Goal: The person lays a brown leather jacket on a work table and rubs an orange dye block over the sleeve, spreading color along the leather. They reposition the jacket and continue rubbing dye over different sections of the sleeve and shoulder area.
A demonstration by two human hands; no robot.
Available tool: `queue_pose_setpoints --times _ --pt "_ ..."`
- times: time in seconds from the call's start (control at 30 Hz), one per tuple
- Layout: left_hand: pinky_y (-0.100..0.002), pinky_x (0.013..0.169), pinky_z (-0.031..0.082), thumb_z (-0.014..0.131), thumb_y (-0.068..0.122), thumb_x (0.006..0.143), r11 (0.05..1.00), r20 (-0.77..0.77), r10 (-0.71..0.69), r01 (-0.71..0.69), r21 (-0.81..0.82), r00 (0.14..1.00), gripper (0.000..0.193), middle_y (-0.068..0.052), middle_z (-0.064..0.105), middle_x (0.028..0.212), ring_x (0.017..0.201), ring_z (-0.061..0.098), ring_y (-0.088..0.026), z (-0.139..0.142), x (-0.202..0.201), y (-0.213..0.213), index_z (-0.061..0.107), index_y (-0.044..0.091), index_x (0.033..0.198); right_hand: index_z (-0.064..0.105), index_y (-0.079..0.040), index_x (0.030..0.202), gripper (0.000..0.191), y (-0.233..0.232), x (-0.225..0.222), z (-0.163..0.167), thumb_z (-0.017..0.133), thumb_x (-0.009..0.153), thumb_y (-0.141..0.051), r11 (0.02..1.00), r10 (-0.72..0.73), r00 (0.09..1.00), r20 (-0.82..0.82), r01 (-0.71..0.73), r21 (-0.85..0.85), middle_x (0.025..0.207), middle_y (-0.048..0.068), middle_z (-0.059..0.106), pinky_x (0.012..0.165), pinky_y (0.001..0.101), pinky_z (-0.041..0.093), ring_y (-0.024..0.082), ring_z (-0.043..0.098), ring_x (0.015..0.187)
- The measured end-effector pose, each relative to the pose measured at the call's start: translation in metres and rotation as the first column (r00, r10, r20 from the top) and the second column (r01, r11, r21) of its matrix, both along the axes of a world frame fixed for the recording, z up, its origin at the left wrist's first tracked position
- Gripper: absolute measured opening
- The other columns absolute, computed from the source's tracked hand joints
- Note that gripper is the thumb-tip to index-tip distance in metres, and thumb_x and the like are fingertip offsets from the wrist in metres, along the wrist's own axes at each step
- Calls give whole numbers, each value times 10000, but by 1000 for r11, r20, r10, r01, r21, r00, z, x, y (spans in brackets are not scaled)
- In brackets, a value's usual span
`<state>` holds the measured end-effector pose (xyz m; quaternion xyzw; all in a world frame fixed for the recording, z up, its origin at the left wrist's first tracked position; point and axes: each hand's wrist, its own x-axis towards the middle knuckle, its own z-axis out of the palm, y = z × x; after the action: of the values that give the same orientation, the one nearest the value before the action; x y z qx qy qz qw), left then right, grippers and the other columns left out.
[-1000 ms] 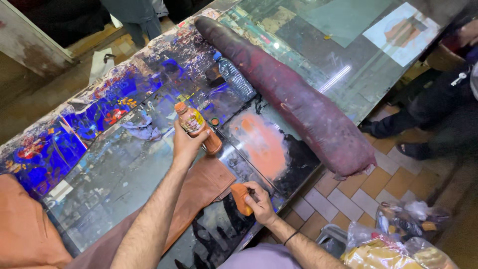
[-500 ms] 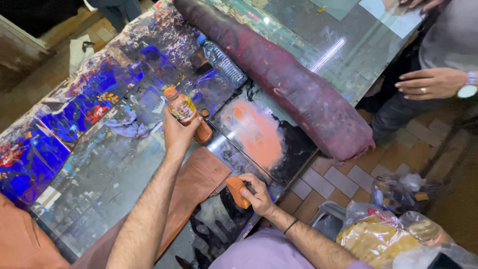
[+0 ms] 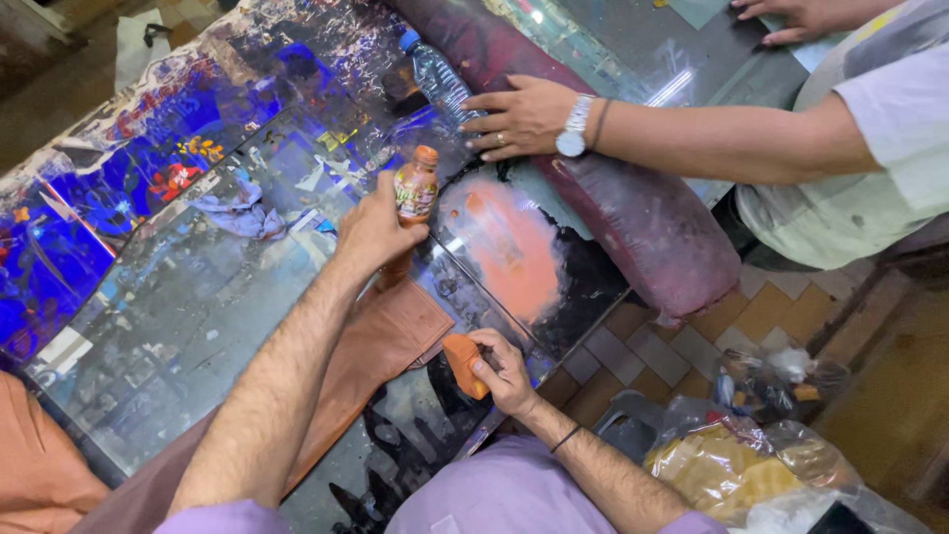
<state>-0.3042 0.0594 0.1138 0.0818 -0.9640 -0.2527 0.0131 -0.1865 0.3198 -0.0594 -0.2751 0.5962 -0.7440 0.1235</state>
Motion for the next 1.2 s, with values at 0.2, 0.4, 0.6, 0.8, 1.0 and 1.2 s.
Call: queue_pose_setpoints --times 0.2,0.4,0.6,0.8,1.0,1.2 --pt "-545 844 519 848 286 693 956 -2 -157 151 -252 988 744 -197 673 1098 1053 639 -416 0 -23 1 463 81 1295 558 18 1305 340 -2 0 2 620 1025 -165 998 22 1000 22 -21 -53 1279 129 592 996 341 506 192 618 1139" --pt "-528 860 525 861 272 669 893 56 -195 201 -404 979 754 -159 662 1139 1067 630 -385 -9 -22 -7 480 85 1292 551 22 1316 356 -3 2 -1 640 1024 -161 997 27 999 29 -25 -73 1287 135 587 1026 345 495 196 608 1171" --pt "-532 855 527 858 248 663 844 97 -190 213 -493 977 740 -153 666 1144 1085 635 -369 -24 -27 -2 498 94 1291 550 23 1310 347 -2 3 -7 635 1030 -164 998 24 1000 19 -23 -51 1295 139 575 1024 343 498 196 602 1180" --pt "-542 853 506 840 221 671 734 61 -246 227 -640 967 696 -121 675 1116 1083 636 -331 -34 -35 1 536 124 1289 566 31 1301 351 -2 3 -10 636 1013 -156 1000 -10 999 -51 9 -21 1287 153 592 1035 352 494 220 611 1176" --pt "-518 845 471 770 171 756 674 53 -269 227 -703 962 577 -102 665 1106 1069 613 -309 -42 -44 4 569 158 1296 566 26 1296 333 -1 2 -9 619 1014 -144 1000 -11 997 -73 10 -2 1294 165 595 1064 368 483 241 609 1190" --pt "-559 944 446 692 169 854 642 -3 -285 188 -744 959 451 -80 664 1098 1078 598 -297 -47 -45 2 586 167 1293 573 17 1294 336 0 2 -8 622 1006 -148 999 -17 996 -88 20 31 1285 163 609 1044 365 491 238 622 1171"
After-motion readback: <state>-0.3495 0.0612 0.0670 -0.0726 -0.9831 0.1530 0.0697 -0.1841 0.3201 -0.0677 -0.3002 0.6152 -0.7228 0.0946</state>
